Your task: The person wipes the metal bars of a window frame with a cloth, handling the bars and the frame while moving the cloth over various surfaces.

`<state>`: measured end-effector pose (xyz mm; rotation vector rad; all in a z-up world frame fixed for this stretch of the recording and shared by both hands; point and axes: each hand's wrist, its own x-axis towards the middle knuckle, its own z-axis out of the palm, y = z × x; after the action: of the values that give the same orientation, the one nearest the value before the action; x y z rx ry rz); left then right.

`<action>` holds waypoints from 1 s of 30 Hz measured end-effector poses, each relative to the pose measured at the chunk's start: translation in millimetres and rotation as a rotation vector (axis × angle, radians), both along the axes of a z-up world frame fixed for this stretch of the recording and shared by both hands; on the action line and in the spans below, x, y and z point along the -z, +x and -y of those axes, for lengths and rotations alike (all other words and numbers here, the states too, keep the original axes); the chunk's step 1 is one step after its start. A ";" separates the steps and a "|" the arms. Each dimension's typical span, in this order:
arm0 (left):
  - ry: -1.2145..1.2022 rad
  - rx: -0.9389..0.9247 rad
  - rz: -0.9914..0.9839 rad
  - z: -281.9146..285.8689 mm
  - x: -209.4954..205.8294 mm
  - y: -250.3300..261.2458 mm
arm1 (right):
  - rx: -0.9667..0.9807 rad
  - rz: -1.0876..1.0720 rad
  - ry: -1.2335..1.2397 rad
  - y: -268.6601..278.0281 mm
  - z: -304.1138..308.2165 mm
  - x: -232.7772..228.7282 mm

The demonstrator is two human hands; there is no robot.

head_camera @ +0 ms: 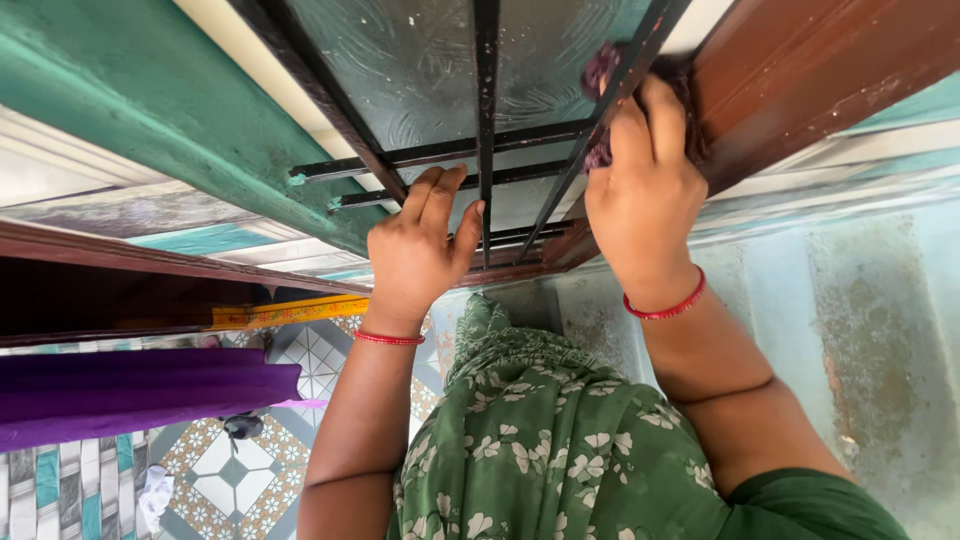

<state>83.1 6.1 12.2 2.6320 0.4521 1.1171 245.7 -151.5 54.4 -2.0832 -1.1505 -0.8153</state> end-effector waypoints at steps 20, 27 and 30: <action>-0.002 0.004 0.070 -3.5 -3.5 -2.7 | -0.141 -0.038 -0.246 -40.9 -51.5 -18.5; -0.003 -0.013 0.050 -3.4 -2.0 -1.7 | -0.273 0.043 -0.019 -34.0 -42.3 10.4; -0.005 -0.009 0.059 -3.5 -3.7 -1.8 | -0.317 0.054 0.020 -34.5 -12.0 21.6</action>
<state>81.3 9.7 15.9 2.5874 0.4547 1.1915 211.2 -139.5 32.8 -1.8077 -1.4494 -0.7294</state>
